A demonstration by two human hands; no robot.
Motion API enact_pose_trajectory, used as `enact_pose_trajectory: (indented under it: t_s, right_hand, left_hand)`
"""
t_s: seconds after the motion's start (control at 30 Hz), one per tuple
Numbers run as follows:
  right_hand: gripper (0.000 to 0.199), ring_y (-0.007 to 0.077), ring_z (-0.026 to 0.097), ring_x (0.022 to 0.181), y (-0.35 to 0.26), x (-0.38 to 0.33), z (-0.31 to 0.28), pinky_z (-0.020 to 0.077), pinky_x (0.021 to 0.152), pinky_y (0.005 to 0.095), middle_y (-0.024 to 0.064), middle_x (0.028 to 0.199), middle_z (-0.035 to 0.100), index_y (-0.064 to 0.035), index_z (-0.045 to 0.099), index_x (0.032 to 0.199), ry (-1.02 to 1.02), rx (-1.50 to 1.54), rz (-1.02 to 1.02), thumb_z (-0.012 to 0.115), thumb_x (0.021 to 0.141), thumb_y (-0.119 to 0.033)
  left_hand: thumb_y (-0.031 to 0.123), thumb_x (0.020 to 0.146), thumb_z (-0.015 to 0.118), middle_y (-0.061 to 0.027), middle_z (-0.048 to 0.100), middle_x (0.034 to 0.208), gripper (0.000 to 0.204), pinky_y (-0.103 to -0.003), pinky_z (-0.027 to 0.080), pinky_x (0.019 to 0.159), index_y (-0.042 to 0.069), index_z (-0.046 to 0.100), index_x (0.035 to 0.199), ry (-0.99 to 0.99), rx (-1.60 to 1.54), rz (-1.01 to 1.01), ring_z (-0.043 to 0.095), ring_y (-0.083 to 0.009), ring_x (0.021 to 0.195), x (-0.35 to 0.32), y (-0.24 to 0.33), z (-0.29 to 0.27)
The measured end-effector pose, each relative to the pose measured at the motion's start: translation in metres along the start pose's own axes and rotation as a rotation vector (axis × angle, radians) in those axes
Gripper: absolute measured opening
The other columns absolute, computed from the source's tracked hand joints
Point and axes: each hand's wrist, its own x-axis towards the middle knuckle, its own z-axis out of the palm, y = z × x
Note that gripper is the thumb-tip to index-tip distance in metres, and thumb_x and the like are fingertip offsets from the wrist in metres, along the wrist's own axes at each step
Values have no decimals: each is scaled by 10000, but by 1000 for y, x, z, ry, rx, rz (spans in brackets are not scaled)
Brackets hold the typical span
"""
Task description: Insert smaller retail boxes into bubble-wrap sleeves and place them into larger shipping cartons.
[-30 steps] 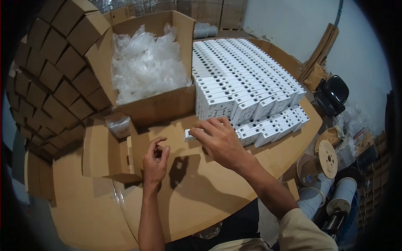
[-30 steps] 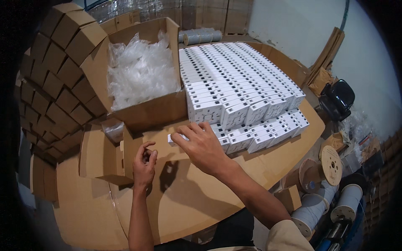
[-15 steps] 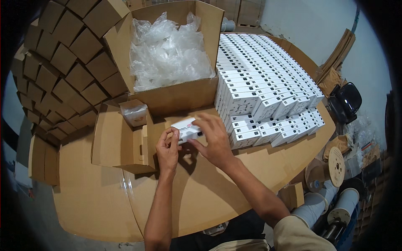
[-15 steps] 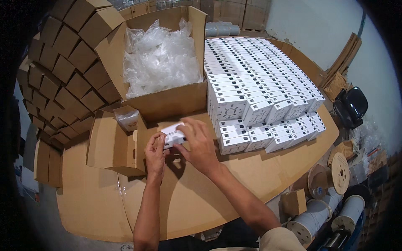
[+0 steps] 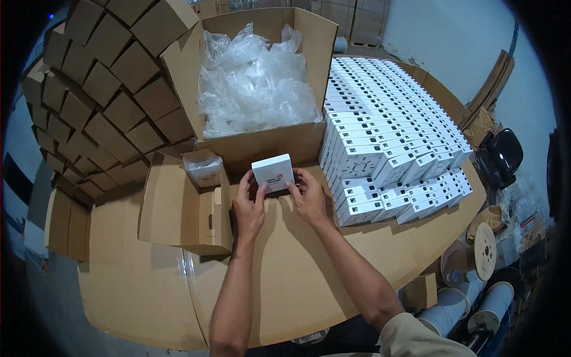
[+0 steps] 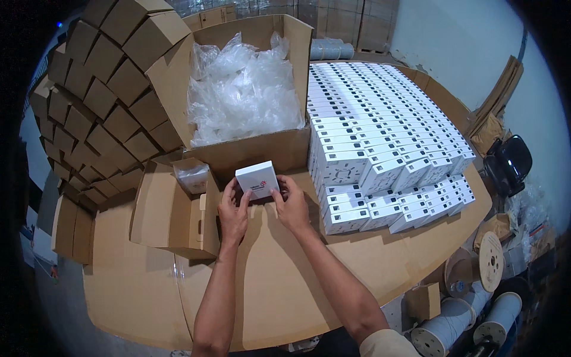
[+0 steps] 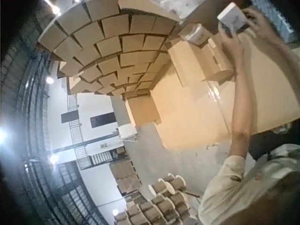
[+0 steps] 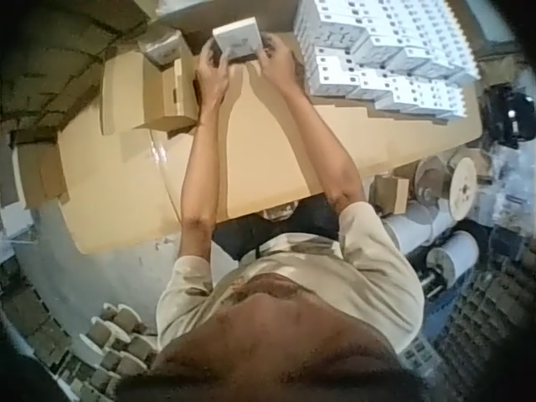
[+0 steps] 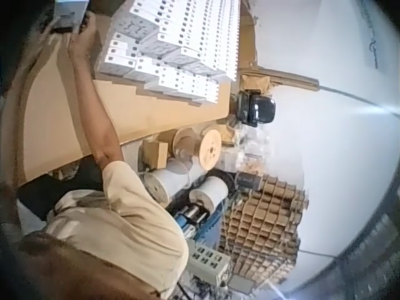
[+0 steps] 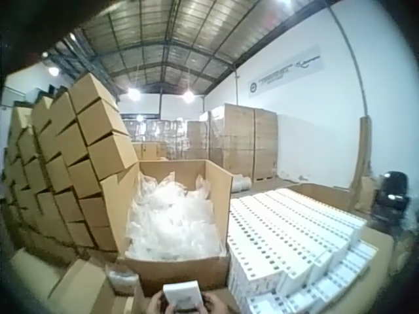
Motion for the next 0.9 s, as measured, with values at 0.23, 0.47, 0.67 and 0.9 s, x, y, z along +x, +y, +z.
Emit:
enact_pose_trajectory:
  t_s: [0.23, 0.47, 0.67, 0.9]
  right_hand:
    - [310, 345, 674, 1011, 7, -1, -4, 525, 875, 418, 203, 1106, 686, 4, 584, 1202, 33, -352, -141, 660, 909, -62]
    - [274, 416, 633, 1006, 15, -3, 0, 485, 880, 494, 223, 1036, 683, 7, 598, 1140, 73, -438, -221, 655, 879, -55]
    - [428, 407, 617, 1115, 10, -5, -4, 497, 959, 463, 230, 1186, 634, 10, 492, 1287, -10, -493, -147, 613, 877, -10]
    - [583, 409, 551, 1219, 9, -29, -18, 424, 1061, 475, 243, 1268, 594, 24, 407, 1387, 67, -557, -200, 552, 823, 41]
  left_hand:
    - [-16, 934, 611, -153, 710, 1126, 371, -351, 548, 886, 4, 576, 1303, 36, 108, 3, 686, -214, 1035, -2, 5, 2]
    - [-41, 933, 585, -173, 712, 1119, 359, -362, 557, 873, 10, 578, 1288, 14, 227, -13, 702, -240, 1024, -5, 5, -2]
    - [-24, 915, 591, -200, 648, 1245, 473, -389, 518, 953, 10, 486, 1375, 20, 191, -5, 650, -286, 1139, -7, 8, 3]
    - [-17, 832, 607, -158, 612, 1145, 443, -428, 463, 974, 0, 527, 1267, 171, 499, 442, 583, -330, 1087, -17, 54, 7]
